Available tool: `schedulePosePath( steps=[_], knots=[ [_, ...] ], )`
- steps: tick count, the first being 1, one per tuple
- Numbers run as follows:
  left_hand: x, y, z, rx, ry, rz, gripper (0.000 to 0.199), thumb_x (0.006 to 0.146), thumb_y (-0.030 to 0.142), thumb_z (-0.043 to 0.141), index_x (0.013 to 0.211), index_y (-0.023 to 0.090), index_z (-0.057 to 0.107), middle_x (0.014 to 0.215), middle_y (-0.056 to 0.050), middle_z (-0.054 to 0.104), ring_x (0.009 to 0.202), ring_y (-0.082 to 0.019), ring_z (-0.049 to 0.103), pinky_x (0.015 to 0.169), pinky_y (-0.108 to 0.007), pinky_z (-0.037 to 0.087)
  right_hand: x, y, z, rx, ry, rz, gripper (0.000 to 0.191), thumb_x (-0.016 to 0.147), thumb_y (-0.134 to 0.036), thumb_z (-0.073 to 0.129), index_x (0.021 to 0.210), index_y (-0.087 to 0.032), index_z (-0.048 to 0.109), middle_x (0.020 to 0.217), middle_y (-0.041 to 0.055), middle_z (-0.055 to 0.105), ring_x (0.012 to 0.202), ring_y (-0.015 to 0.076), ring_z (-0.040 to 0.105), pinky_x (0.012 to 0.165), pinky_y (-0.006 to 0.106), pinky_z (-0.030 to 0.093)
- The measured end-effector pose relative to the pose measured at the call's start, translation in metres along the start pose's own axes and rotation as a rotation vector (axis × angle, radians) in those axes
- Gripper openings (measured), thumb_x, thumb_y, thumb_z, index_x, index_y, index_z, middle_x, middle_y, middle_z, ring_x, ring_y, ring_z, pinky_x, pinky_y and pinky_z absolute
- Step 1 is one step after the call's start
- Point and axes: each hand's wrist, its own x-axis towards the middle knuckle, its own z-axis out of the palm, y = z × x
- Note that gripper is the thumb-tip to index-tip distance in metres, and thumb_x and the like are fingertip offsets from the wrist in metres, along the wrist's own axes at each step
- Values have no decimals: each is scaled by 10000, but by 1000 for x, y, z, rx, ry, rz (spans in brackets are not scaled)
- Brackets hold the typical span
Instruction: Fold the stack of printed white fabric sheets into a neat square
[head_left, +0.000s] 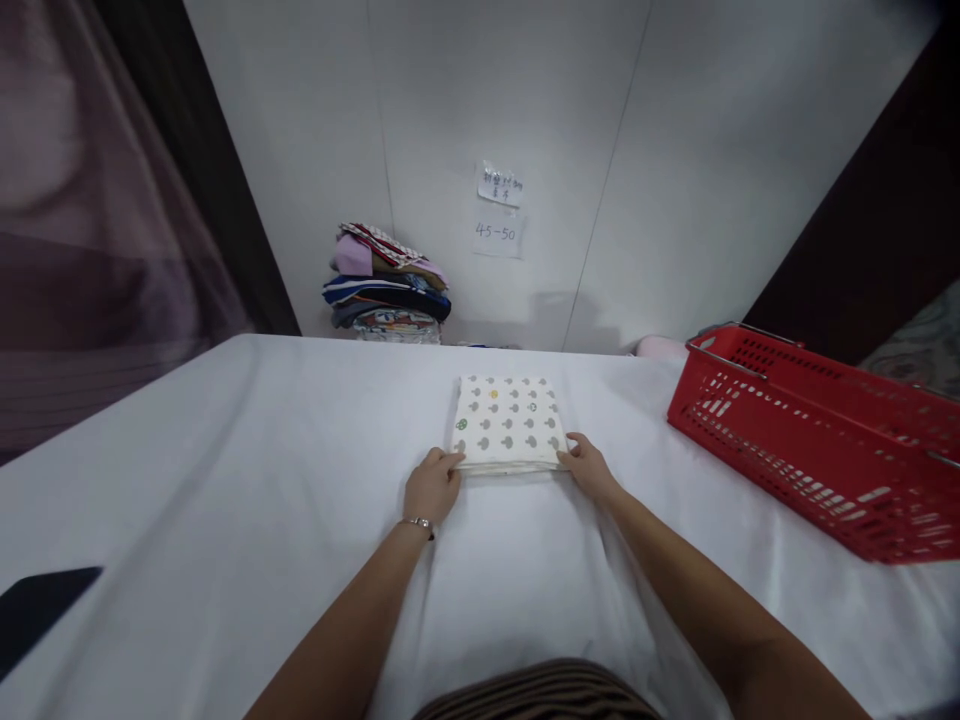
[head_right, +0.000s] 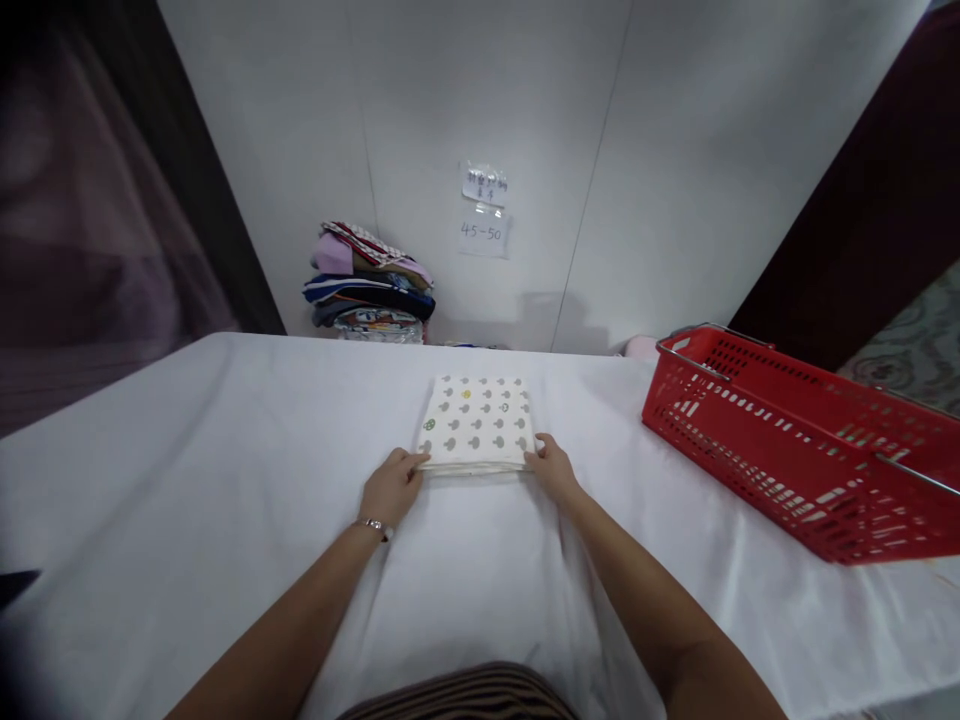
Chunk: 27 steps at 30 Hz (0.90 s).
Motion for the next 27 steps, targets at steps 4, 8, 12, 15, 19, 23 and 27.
schedulePosePath(
  steps=[4,8,12,15,19,23,27],
  knots=[
    [9,11,-14,-92,-35,-33,302,772,250,465,1027,236,628,959,-20,563,799,-135,570,746,-250,442,0,-23,-3,-270,115,-340,422,793,-281,478,1201,-175,482,1149,121,553,1052,254,518,854,421,437],
    [37,42,-14,-17,115,193,330,827,352,443,1101,226,579,1168,-60,545,1095,-196,478,957,-329,355,20,-69,15,-258,101,-630,433,856,-289,416,1277,-184,416,1371,124,380,1284,235,300,1005,440,313],
    [60,52,10,120,4,182,432,832,385,438,1232,223,458,1409,-90,339,1311,-247,243,1043,-469,218,50,-81,34,-346,-20,-494,522,867,-407,409,1325,-162,351,1412,150,310,1319,272,218,1023,507,222],
    [61,41,28,149,-80,110,484,859,441,350,1283,211,396,1458,-88,237,1343,-242,167,1046,-498,195,62,-62,39,-480,-84,-316,505,868,-444,390,1269,-138,412,1393,168,336,1311,302,214,1006,559,177],
    [56,30,35,138,-105,99,529,863,478,307,1322,217,346,1480,-67,168,1360,-223,105,1061,-497,155,61,-42,40,-532,-73,-325,483,883,-458,347,1256,-159,415,1399,146,330,1310,283,209,998,544,193],
    [68,34,23,97,-217,51,544,835,511,349,1303,235,374,1477,-77,174,1353,-254,136,1031,-537,191,60,-48,40,-531,-79,-325,483,877,-478,352,1234,-165,442,1374,148,367,1294,288,243,989,540,208],
    [104,50,8,119,-186,38,528,837,515,329,1271,226,416,1454,-104,242,1339,-274,182,1018,-565,186,84,-69,40,-532,-89,-300,591,865,-539,337,1286,-131,410,1414,172,297,1321,296,188,1024,514,144]
  ],
)
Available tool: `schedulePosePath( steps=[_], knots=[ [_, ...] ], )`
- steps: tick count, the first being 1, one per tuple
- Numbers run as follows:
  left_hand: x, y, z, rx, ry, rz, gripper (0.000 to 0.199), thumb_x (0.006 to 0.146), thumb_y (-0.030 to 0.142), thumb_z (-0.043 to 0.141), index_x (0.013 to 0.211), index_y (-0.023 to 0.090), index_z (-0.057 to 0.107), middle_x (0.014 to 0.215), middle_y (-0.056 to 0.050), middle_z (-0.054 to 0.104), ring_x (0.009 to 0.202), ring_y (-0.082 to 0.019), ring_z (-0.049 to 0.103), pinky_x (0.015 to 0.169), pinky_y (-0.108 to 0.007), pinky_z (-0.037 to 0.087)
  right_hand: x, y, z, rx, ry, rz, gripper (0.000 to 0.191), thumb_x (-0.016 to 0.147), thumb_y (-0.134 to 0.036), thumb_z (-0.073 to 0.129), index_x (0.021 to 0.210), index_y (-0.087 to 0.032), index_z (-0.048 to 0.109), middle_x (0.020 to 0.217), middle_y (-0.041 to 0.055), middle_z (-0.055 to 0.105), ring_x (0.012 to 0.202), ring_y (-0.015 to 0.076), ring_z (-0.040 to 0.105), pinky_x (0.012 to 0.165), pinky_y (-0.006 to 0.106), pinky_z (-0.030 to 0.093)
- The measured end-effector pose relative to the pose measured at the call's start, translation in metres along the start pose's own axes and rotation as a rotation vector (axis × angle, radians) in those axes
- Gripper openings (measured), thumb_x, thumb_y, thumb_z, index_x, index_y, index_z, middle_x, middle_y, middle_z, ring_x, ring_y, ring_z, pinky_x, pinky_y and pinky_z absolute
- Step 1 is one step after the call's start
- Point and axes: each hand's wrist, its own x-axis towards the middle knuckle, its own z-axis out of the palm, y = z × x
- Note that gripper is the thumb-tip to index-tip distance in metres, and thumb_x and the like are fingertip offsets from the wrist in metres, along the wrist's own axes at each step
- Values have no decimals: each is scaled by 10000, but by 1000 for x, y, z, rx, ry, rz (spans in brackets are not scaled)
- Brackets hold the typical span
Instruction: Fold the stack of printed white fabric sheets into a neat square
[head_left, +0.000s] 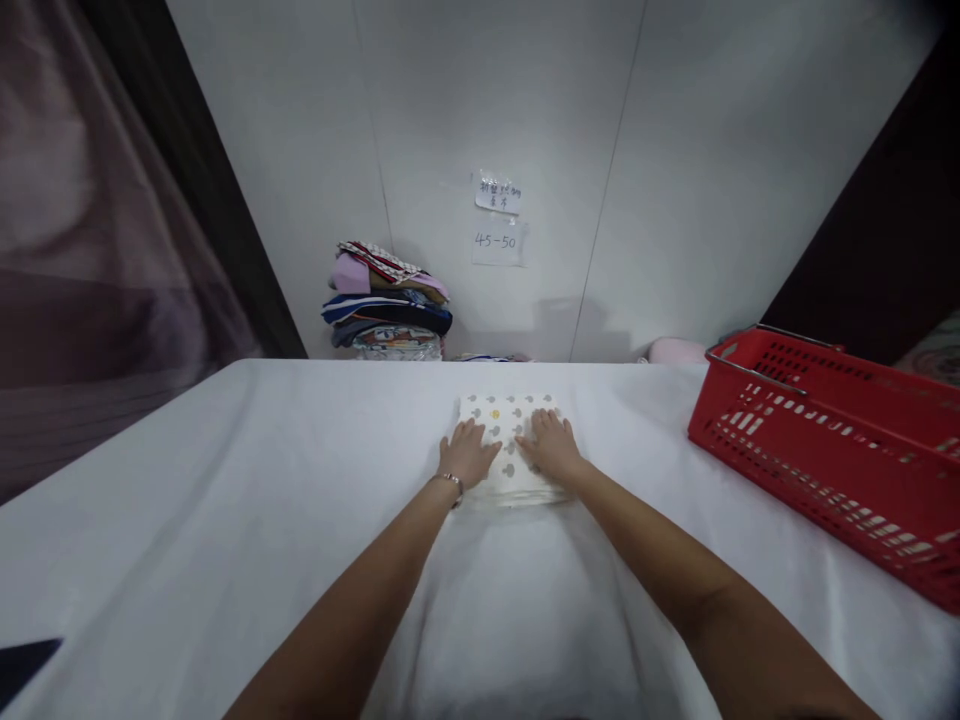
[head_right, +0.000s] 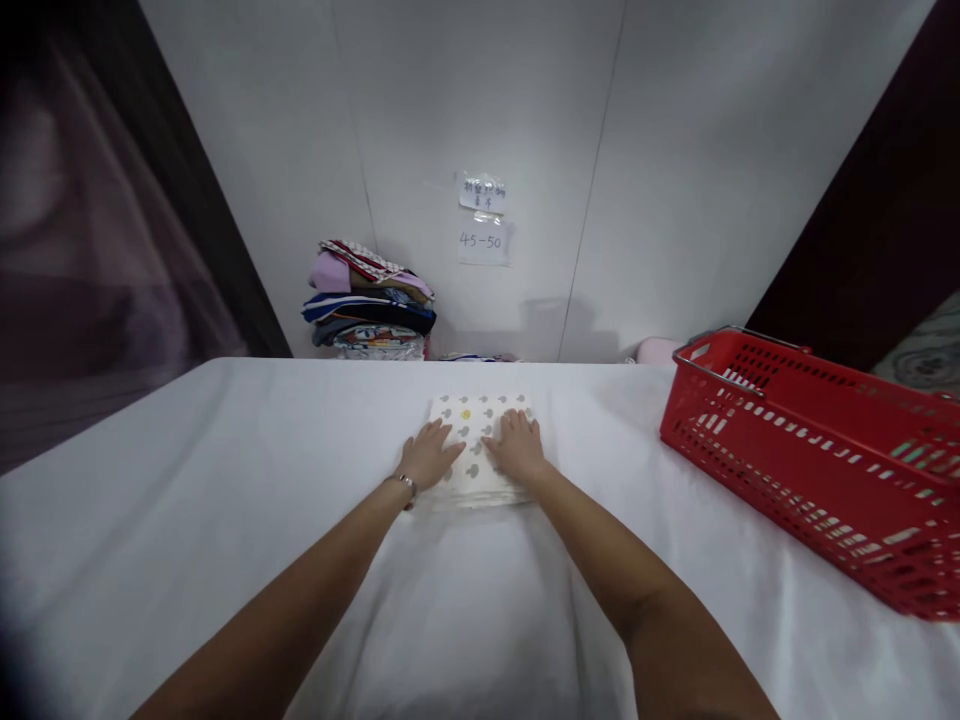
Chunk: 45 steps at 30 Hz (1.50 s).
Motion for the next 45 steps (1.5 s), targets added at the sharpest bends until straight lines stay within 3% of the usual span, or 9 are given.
schedulePosePath(
  steps=[4,9,16,22,28,32,36,41,45],
  knots=[
    [35,3,1,81,13,-18,559,841,489,322,1331,223,343,1478,-75,174,1358,-242,110,1057,-523,127,39,10,-3,2,-36,44,670,874,-552,270,1386,-121,257,1477,122,143,1355,250,60,1062,445,63],
    [45,-16,25,45,-41,-78,635,850,544,217,1389,209,238,1496,-32,77,1367,-211,46,1052,-457,212,56,44,16,113,-181,170,729,854,-588,253,1419,-136,168,1495,69,66,1357,249,38,1061,389,143],
    [41,-24,27,-46,53,-80,594,851,517,290,1355,203,312,1491,-47,127,1361,-232,88,1043,-406,247,55,57,32,348,-57,136,629,860,-459,357,1392,-136,267,1484,92,129,1359,247,44,1088,408,113],
    [33,-26,10,-194,117,-330,576,833,452,385,1289,100,373,1333,-184,421,1211,-275,418,953,-358,359,10,54,22,584,-12,278,689,815,-400,440,1416,-167,196,1440,89,277,1320,222,242,1068,373,231],
    [18,-32,-10,-556,-110,-550,656,671,579,576,1083,71,532,1124,-201,589,975,-280,594,723,-296,477,-47,45,3,870,-35,455,822,714,-390,603,1409,-183,217,1352,101,423,1195,236,441,993,346,355],
    [3,-32,-22,-829,-181,-526,607,615,491,670,1049,87,537,1074,-171,624,833,-225,639,615,-256,498,-65,33,-13,1108,-134,498,937,682,-413,652,1426,-211,118,1312,122,464,1082,240,542,862,347,471],
    [-15,-38,-33,-785,-68,-432,528,627,495,661,980,116,560,1030,-145,647,823,-215,637,610,-248,489,-86,15,-19,1277,-182,337,904,671,-404,677,1409,-251,177,1226,91,547,1040,230,569,856,354,478],
    [-48,-52,-29,-708,-112,-480,460,609,468,683,895,123,580,967,-134,670,796,-214,639,592,-242,478,-111,13,-17,831,-133,179,825,699,-386,635,1402,-258,223,1376,81,385,1218,265,406,983,424,364],
    [-63,-53,-27,-707,-85,-479,501,625,541,639,898,123,593,1006,-132,662,846,-221,630,630,-247,480,-100,2,-33,388,-20,-15,702,782,-410,529,1396,-202,261,1473,97,174,1339,255,166,1066,424,219]
  ],
)
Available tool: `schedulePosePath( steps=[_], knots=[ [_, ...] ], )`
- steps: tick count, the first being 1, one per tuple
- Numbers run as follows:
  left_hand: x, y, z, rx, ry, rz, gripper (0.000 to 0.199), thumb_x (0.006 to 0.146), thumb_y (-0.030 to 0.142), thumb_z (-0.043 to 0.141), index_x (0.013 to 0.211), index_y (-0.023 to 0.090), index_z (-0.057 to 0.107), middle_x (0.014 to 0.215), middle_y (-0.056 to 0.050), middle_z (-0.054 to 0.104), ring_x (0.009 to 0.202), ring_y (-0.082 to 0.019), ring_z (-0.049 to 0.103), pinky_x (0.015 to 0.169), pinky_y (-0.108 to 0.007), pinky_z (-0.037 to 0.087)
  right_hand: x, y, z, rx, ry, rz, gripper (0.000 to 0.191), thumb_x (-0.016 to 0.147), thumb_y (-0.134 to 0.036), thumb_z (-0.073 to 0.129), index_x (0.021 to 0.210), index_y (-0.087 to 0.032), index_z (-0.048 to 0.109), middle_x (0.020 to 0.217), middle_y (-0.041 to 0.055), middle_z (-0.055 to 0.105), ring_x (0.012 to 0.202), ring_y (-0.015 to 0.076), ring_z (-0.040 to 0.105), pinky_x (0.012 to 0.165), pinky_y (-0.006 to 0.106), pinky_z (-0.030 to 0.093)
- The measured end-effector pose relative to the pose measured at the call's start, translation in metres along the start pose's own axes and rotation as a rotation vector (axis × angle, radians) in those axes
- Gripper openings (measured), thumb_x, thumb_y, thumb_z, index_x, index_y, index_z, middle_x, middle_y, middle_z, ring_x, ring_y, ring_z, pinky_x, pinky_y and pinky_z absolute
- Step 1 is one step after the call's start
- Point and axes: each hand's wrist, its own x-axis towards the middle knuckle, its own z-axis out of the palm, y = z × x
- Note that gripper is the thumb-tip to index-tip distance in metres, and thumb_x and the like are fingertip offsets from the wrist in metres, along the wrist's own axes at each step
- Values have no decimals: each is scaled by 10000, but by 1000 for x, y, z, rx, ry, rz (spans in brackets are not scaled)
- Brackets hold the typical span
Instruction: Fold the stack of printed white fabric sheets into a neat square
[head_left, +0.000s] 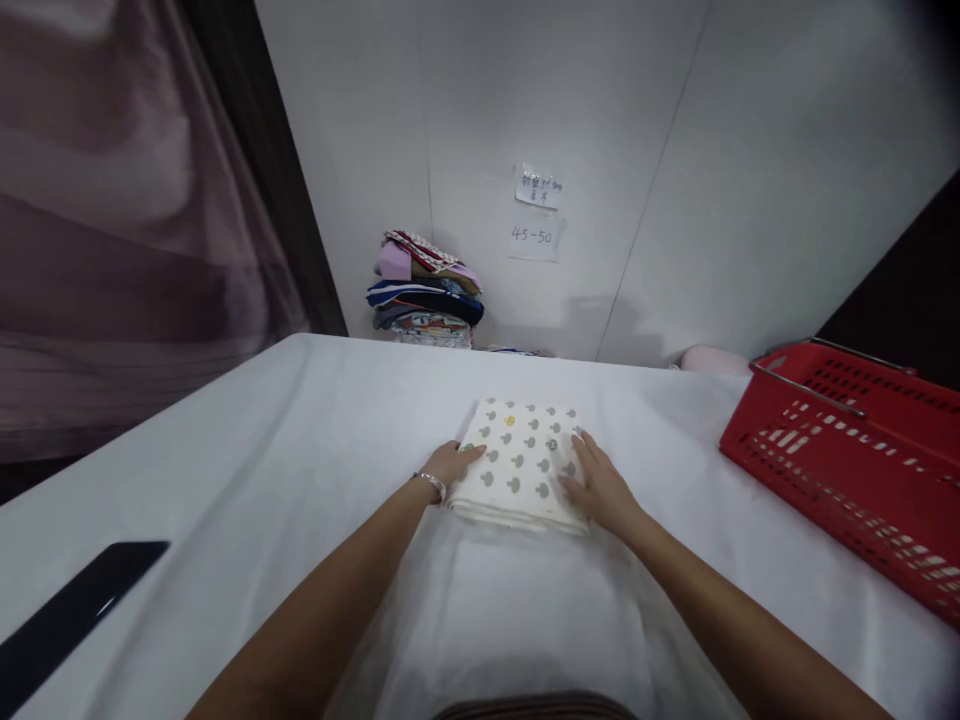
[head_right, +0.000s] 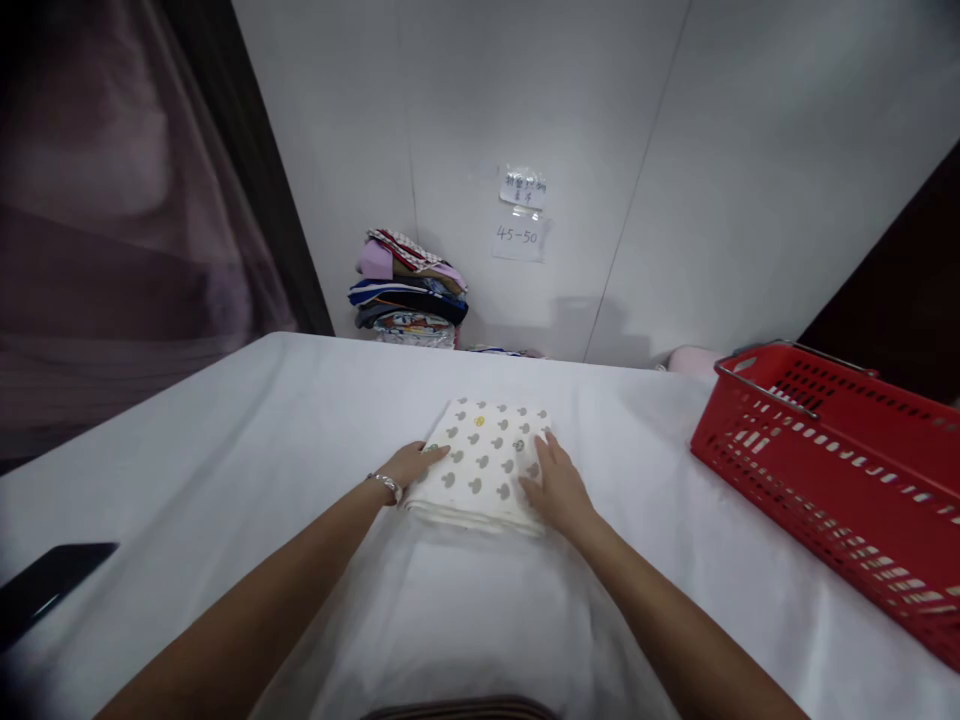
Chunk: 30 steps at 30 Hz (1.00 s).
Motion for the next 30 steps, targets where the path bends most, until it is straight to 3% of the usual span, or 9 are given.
schedulePosePath(
  steps=[4,8,12,16,21,24,27,30],
  knots=[
    [-4,-4,-2,32,-32,-14,519,647,586,586,889,128,609,1003,-134,662,873,-233,625,670,-260,475,40,-47,8,-98,-19,-257,627,851,-466,419,1399,-218,244,1488,77,114,1355,227,105,1067,423,198],
    [-3,-15,2,172,61,13,493,651,565,590,907,143,593,999,-128,661,889,-245,619,685,-268,449,89,-84,41,-166,-77,-340,608,877,-488,352,1409,-235,203,1494,63,71,1360,231,51,1066,454,131],
    [0,-24,10,276,97,47,438,688,536,564,908,157,573,980,-121,662,885,-251,614,662,-273,425,120,-83,77,-317,-268,-280,616,884,-522,290,1407,-206,217,1487,64,122,1361,228,42,1070,452,45],
    [0,-27,15,317,126,57,418,702,533,551,906,169,566,976,-116,662,888,-241,612,656,-263,411,128,-66,94,-316,-302,-267,630,880,-553,254,1400,-196,241,1484,61,136,1357,228,77,1066,461,36],
    [-1,-28,14,294,121,88,407,711,535,540,909,180,562,971,-103,658,863,-237,613,655,-271,415,143,-48,74,-205,-330,-248,580,890,-521,254,1384,-219,290,1476,48,178,1355,219,103,1072,426,93],
    [-2,-31,14,275,111,92,409,704,531,552,914,181,562,971,-96,657,860,-233,611,656,-271,420,160,-26,49,-250,-283,-127,577,873,-495,349,1373,-209,319,1440,81,282,1331,254,192,1066,466,73],
    [0,-34,11,238,83,100,404,699,520,565,908,174,571,964,-91,659,846,-222,613,653,-263,426,175,-3,28,-238,-365,83,691,771,-567,503,1327,-167,409,1349,135,424,1231,306,379,1032,447,213],
    [10,-25,-1,239,39,132,416,670,511,601,902,165,596,954,-92,664,844,-223,615,661,-258,434,179,12,13,-194,-346,154,766,617,-607,644,1204,-125,549,1272,174,497,1151,337,463,962,405,333]
  ],
)
